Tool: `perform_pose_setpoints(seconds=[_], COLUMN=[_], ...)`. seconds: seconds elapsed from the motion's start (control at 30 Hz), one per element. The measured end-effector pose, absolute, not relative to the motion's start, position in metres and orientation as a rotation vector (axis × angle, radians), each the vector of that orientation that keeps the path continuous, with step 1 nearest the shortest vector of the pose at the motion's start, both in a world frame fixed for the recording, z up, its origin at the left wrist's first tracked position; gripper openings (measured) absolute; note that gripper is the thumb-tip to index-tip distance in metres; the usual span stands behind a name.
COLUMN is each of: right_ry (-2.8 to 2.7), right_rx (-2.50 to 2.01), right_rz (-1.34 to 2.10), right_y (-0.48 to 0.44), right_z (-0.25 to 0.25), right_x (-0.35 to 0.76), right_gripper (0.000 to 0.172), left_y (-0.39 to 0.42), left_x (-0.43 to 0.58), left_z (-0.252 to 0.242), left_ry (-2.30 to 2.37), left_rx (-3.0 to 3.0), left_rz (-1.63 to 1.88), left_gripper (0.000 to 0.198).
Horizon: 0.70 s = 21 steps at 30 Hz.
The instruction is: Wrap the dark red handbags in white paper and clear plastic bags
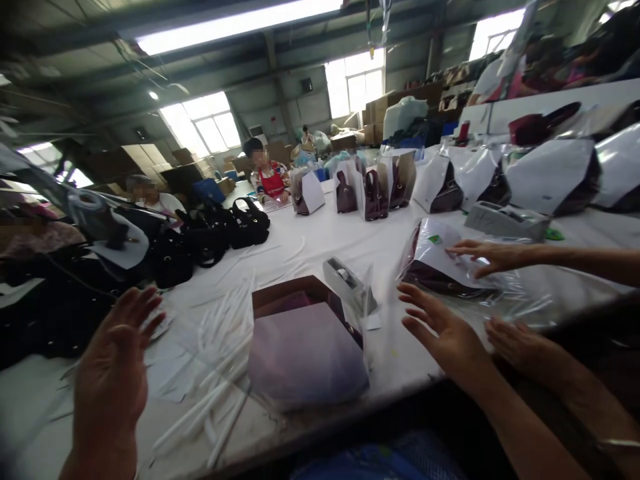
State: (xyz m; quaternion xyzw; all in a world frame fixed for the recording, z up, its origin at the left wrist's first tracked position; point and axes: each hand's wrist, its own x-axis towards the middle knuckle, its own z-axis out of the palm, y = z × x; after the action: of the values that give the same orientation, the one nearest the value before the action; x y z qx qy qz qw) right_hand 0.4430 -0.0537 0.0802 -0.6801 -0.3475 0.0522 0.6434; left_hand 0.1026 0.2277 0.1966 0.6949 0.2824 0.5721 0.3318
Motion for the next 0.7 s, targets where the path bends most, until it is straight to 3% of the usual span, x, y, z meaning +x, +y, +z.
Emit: perform_pose_setpoints(seconds=[0.1, 0.4, 0.57, 0.7], right_ry=[-0.855, -0.614, -0.44, -0.469], right_rx=[-1.343, -1.49, -1.486, -1.359], right_rz=[0.278, 0.302, 0.318, 0.254], right_y=[-0.015, 0.023, 0.024, 0.027], right_z=[0.101, 0.111, 0.106, 0.094], right_x=[0.436, 0.432, 0.437, 0.441], right_gripper=[0.059, 0.049, 0.055, 0.044], left_y=[0.235, 0.234, 0.232, 0.235], left_x=[0.102, 0.118, 0.128, 0.136], left_z=[0.166, 0.146, 0.149, 0.146], left_ry=[0.717, 0.839, 0.708, 0.788], left_rx=[1.539, 1.265, 1.41, 1.339], left_rz=[1.311, 1.419, 1.384, 1.35], left_gripper=[0.065, 0.04, 0.057, 0.038])
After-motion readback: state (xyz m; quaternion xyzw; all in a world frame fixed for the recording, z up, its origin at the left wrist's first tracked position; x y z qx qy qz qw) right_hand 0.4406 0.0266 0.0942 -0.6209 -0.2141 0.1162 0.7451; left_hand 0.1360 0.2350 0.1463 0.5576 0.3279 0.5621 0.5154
